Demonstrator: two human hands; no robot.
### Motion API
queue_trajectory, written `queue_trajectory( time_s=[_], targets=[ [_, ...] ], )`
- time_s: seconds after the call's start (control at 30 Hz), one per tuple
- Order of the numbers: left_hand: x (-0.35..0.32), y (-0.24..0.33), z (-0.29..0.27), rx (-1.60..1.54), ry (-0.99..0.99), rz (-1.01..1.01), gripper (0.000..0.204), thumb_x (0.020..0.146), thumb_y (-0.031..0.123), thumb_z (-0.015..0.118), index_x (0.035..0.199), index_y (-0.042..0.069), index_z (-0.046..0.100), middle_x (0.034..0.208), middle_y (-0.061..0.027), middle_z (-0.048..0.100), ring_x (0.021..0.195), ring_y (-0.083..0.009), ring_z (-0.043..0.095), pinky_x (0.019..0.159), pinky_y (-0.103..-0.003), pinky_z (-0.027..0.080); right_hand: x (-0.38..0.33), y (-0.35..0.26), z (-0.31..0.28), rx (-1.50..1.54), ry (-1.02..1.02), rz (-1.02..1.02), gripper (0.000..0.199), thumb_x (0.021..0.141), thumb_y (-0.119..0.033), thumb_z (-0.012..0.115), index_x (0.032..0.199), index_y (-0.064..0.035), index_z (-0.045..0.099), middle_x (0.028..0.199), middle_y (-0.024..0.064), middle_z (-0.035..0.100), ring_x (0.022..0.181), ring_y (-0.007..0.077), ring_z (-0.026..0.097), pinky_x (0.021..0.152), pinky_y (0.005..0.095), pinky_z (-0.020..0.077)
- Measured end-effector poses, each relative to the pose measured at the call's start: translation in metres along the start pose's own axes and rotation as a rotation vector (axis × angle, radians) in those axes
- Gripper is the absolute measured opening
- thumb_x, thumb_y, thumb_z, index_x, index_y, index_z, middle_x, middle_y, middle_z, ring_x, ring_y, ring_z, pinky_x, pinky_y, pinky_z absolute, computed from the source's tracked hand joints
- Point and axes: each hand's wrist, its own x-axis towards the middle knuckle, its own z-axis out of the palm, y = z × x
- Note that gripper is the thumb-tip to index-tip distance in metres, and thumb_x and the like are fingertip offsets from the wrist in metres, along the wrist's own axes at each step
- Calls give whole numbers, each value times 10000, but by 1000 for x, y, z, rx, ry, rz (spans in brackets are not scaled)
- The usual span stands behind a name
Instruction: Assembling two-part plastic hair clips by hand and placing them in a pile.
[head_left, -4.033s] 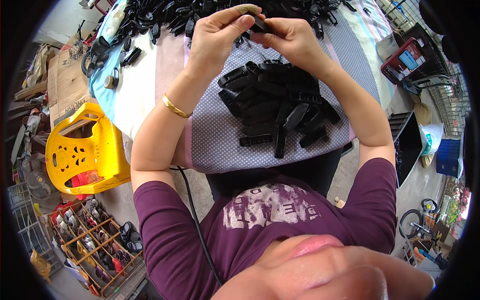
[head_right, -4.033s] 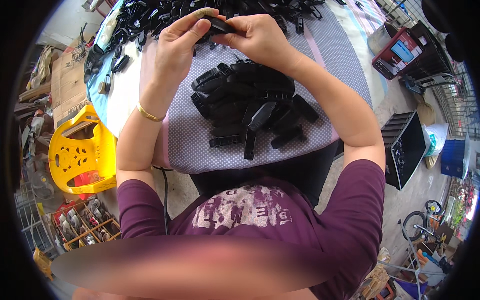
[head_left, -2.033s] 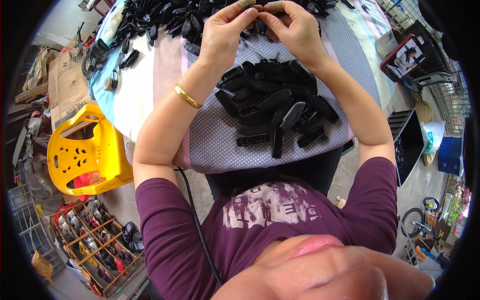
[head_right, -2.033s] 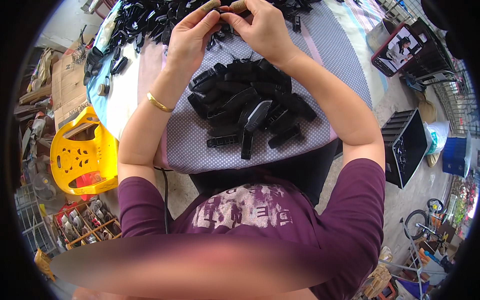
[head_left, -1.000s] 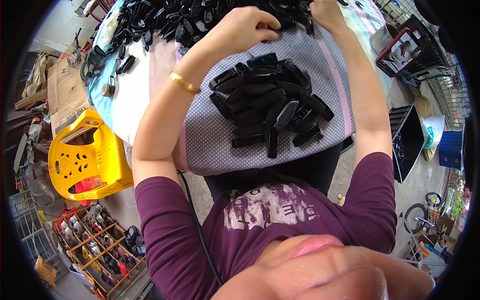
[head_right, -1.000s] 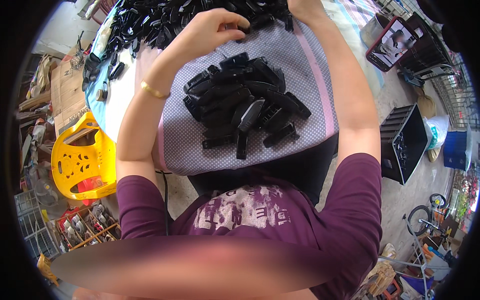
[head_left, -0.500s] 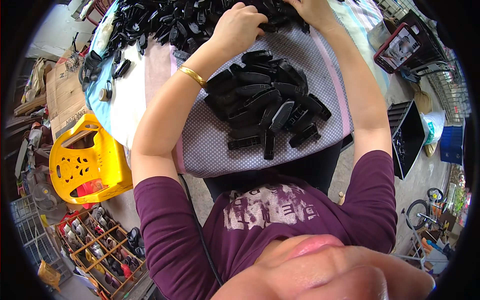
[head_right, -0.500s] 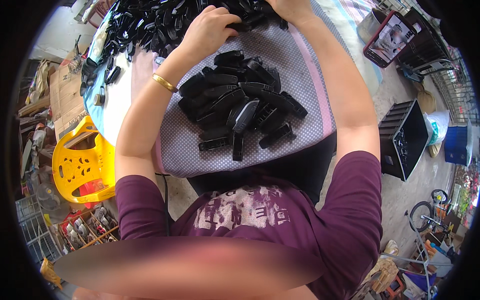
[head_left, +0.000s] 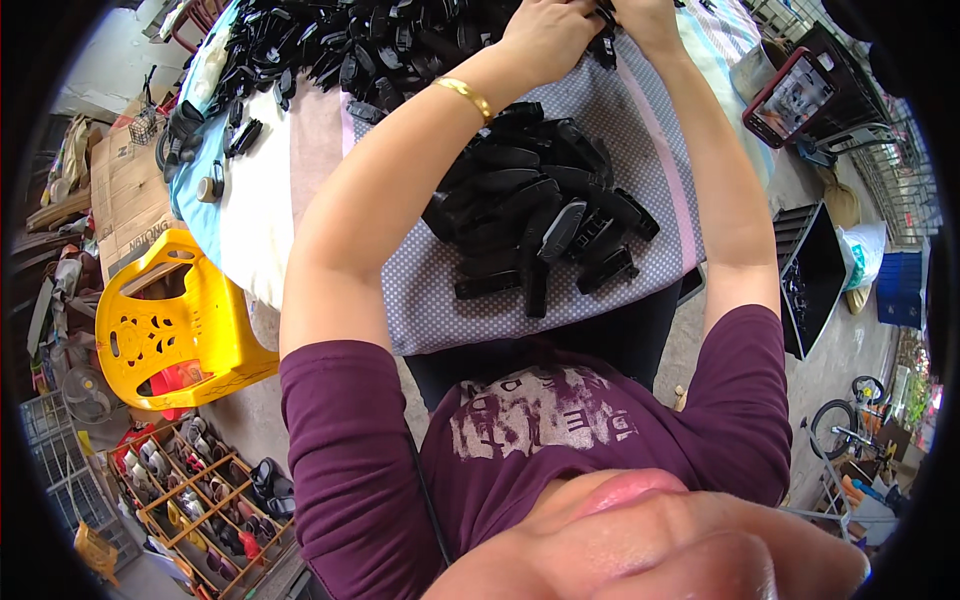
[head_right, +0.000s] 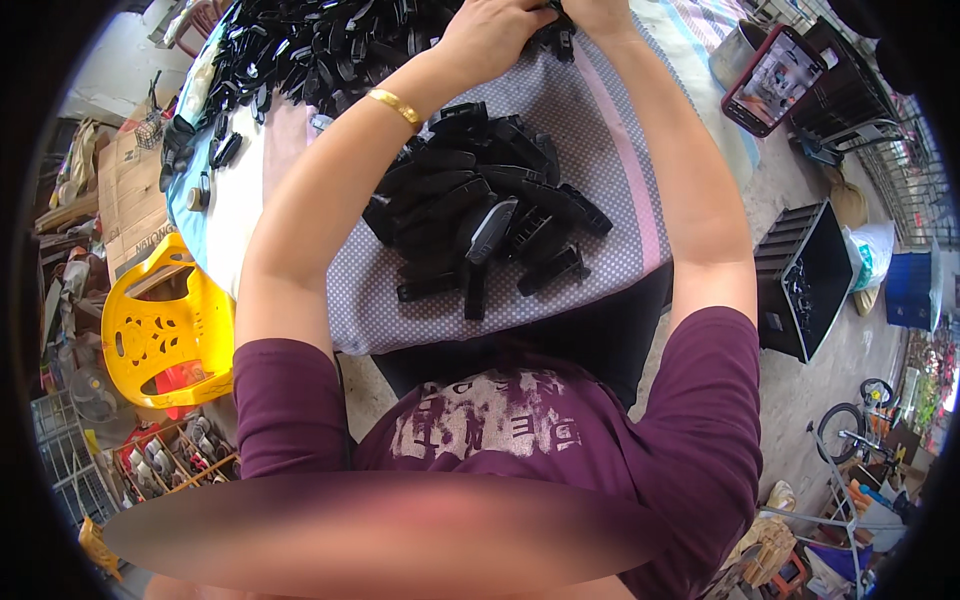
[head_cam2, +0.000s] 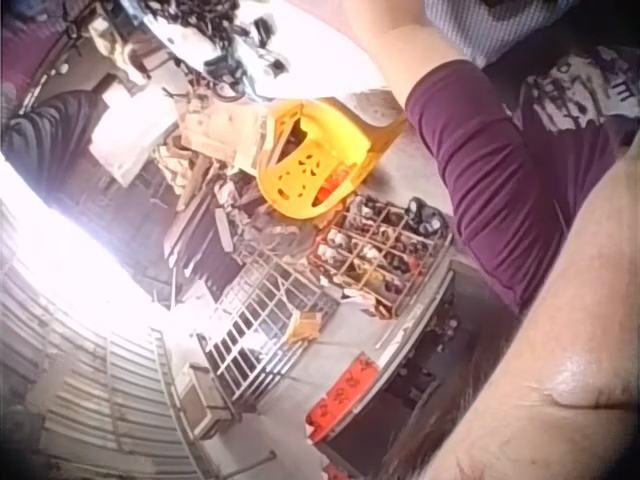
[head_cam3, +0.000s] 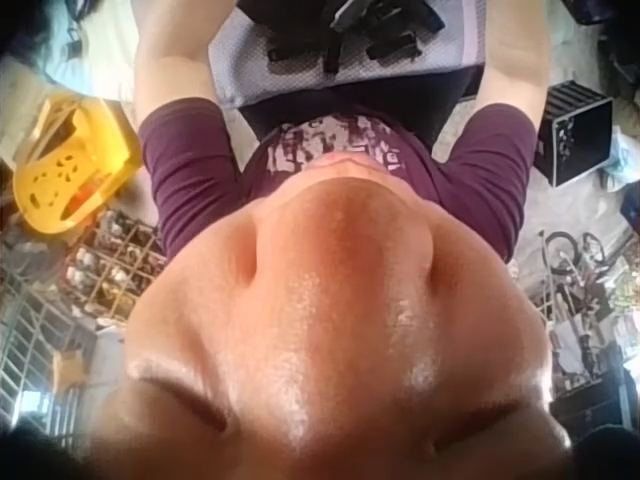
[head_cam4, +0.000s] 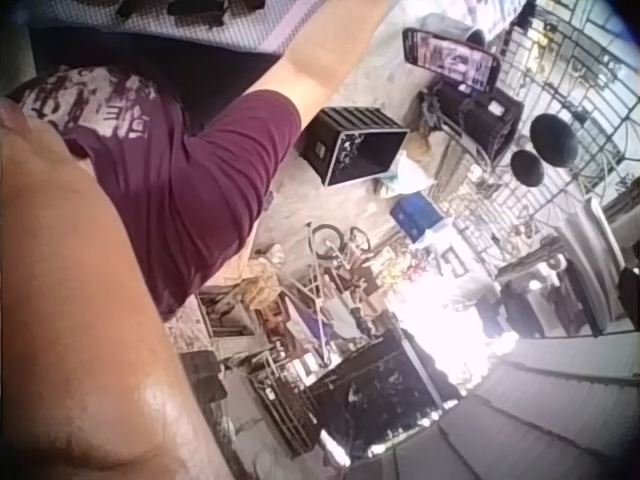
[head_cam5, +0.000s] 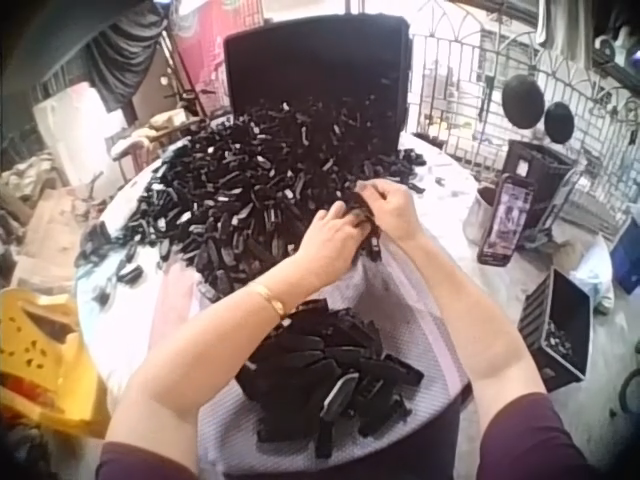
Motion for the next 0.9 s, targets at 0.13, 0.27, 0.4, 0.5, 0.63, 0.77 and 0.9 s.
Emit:
queue_trajectory(
  time_s=[0.13, 0.27, 0.4, 0.5, 0.63, 0.77, 0.9],
  targets=[
    [4, -9, -3, 47, -203, -89, 140, 799, 116, 640, 869, 97, 759, 964, -96, 720, 1053, -319, 613, 885, -423, 500, 0, -24, -9, 166, -30, 336, 242, 1022, -245, 655, 1037, -25, 754, 722, 12, 682, 539, 82, 585, 498, 251, 451],
    [-6, -19, -13, -282, 147, -294, 89, 774, 74, 723, 844, 24, 742, 878, -150, 720, 916, -375, 648, 878, -433, 509, -4, -51, -8, 329, -30, 513, 232, 1029, -212, 627, 1143, -47, 742, 773, -11, 681, 623, 68, 623, 528, 231, 487],
    [-20, -32, -45, -993, 138, -868, 114, 943, 47, 704, 1037, -18, 705, 892, -61, 727, 858, -129, 662, 749, -272, 526, -14, -71, 0, 449, -128, 542, 249, 1026, -175, 613, 1193, -33, 730, 829, -5, 698, 653, 68, 638, 550, 228, 508],
    [-45, -29, -64, -1130, 240, -885, 249, 948, 10, 688, 1195, -20, 675, 1005, -61, 725, 880, -110, 651, 765, -263, 530, -28, -90, 17, 463, -351, 432, 273, 1028, -155, 611, 1234, -13, 718, 819, 6, 708, 619, 70, 626, 562, 227, 514],
    [-57, -18, -75, -1238, 263, -829, 425, 945, -60, 654, 1365, 3, 626, 1091, -65, 727, 889, -96, 649, 774, -232, 533, -46, -95, 31, 453, -369, 401, 261, 1030, -140, 611, 1228, -11, 721, 807, -9, 698, 625, 58, 619, 565, 218, 509],
    [-67, -25, -75, -1210, 247, -831, 401, 947, -76, 641, 1340, 5, 650, 1090, -58, 727, 889, -95, 657, 779, -224, 539, -57, -104, 39, 394, -277, 350, 254, 1040, -150, 607, 1218, -8, 720, 802, -26, 681, 633, 54, 617, 569, 214, 502],
    [-68, -21, -72, -1368, 323, -830, 366, 959, -70, 639, 1320, -13, 659, 1082, -53, 728, 885, -96, 666, 801, -231, 555, -67, -115, 49, 431, -197, 296, 199, 1037, -111, 601, 1150, -4, 724, 836, -13, 664, 656, 65, 614, 587, 227, 499]
  ],
)
